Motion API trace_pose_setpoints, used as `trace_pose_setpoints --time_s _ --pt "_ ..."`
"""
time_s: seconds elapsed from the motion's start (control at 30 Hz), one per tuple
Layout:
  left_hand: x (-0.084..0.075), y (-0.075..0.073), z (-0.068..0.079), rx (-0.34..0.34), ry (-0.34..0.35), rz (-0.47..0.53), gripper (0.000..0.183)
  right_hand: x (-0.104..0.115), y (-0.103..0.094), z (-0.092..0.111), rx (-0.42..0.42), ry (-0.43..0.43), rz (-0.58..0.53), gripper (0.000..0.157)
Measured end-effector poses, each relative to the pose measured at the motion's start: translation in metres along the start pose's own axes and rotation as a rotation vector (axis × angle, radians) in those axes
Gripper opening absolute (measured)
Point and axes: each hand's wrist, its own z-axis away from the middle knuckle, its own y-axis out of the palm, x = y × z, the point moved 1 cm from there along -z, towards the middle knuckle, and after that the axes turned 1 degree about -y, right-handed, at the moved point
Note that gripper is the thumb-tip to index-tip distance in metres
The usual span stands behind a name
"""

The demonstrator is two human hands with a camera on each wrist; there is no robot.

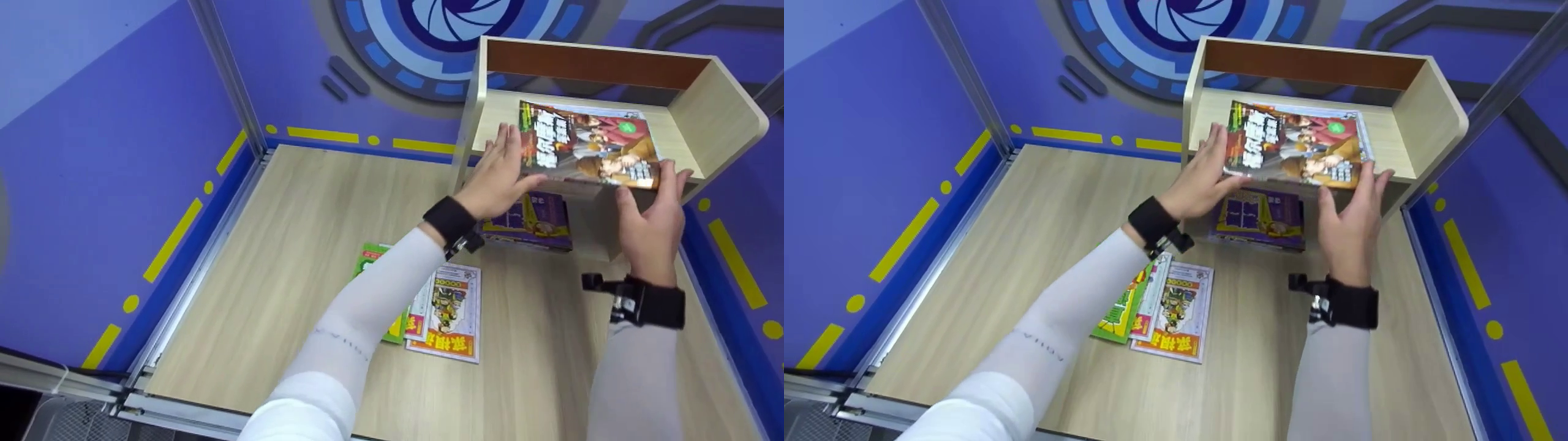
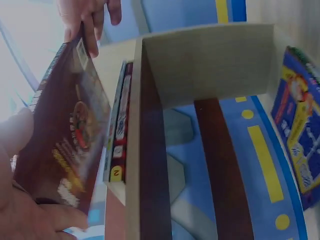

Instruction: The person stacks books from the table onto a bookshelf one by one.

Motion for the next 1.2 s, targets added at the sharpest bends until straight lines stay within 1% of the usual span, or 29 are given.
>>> trace_pose_setpoints --time_s 0.07,0.1,0.17,0.27,0.33,0.4,0.47,0.53,0.63,0.7,0.77,0.87,0.93,1.0,1.1,1.17,1.2 --pt "-0.005 -0.002 -0.017 0.014 -0.036 -0.030 0.097 0.002 -0.001 -0.018 -0.039 0.003 0.058 0.059" --pt "-0.007 -0.003 -0.025 0.017 -0.052 -0.045 0.097 0.003 -0.001 -0.027 -0.045 0.000 0.070 0.056" --pt "-0.010 -0.004 -0.041 0.024 -0.079 -0.080 0.096 0.004 -0.002 -0.044 -0.041 -0.009 0.086 0.051" --pt "-0.011 -0.006 -0.057 0.041 -0.116 -0.113 0.095 0.002 -0.001 -0.063 -0.022 -0.027 0.117 0.052" --pt "-0.010 -0.007 -0.063 0.061 -0.148 -0.137 0.097 0.000 0.002 -0.069 -0.010 -0.028 0.148 0.060" --pt "-0.008 -0.009 -0.065 0.078 -0.182 -0.163 0.100 -0.001 0.005 -0.071 -0.030 -0.034 0.182 0.067" --pt "-0.005 -0.012 -0.064 0.084 -0.208 -0.191 0.101 -0.003 0.008 -0.068 -0.063 -0.026 0.213 0.071" --pt "-0.003 -0.016 -0.060 0.076 -0.206 -0.205 0.100 -0.003 0.008 -0.063 -0.107 -0.014 0.229 0.070" --pt "-0.002 -0.017 -0.052 0.057 -0.160 -0.190 0.096 -0.005 0.003 -0.053 -0.155 0.021 0.226 0.067" --pt "-0.005 -0.013 -0.044 0.055 -0.128 -0.173 0.096 -0.009 0.000 -0.046 -0.161 0.035 0.221 0.067" --pt "-0.007 -0.006 -0.033 0.040 -0.094 -0.171 0.094 -0.013 0.002 -0.036 -0.158 0.021 0.226 0.067" --pt "-0.009 0.008 -0.012 0.005 -0.045 -0.211 0.090 -0.019 0.012 -0.016 -0.144 -0.041 0.261 0.068" --pt "-0.010 0.015 0.006 -0.020 -0.001 -0.239 0.087 -0.020 0.022 0.000 -0.135 -0.098 0.295 0.067" --pt "-0.011 0.022 0.024 -0.030 0.040 -0.251 0.086 -0.021 0.032 0.016 -0.135 -0.168 0.315 0.067" --pt "-0.010 0.030 0.052 -0.027 0.099 -0.188 0.088 -0.026 0.043 0.038 -0.132 -0.263 0.318 0.068" --pt "-0.004 0.037 0.069 -0.020 0.117 -0.121 0.090 -0.032 0.047 0.055 -0.128 -0.302 0.307 0.070" --pt "0.000 0.042 0.078 -0.016 0.123 -0.093 0.091 -0.036 0.049 0.063 -0.125 -0.307 0.305 0.072"
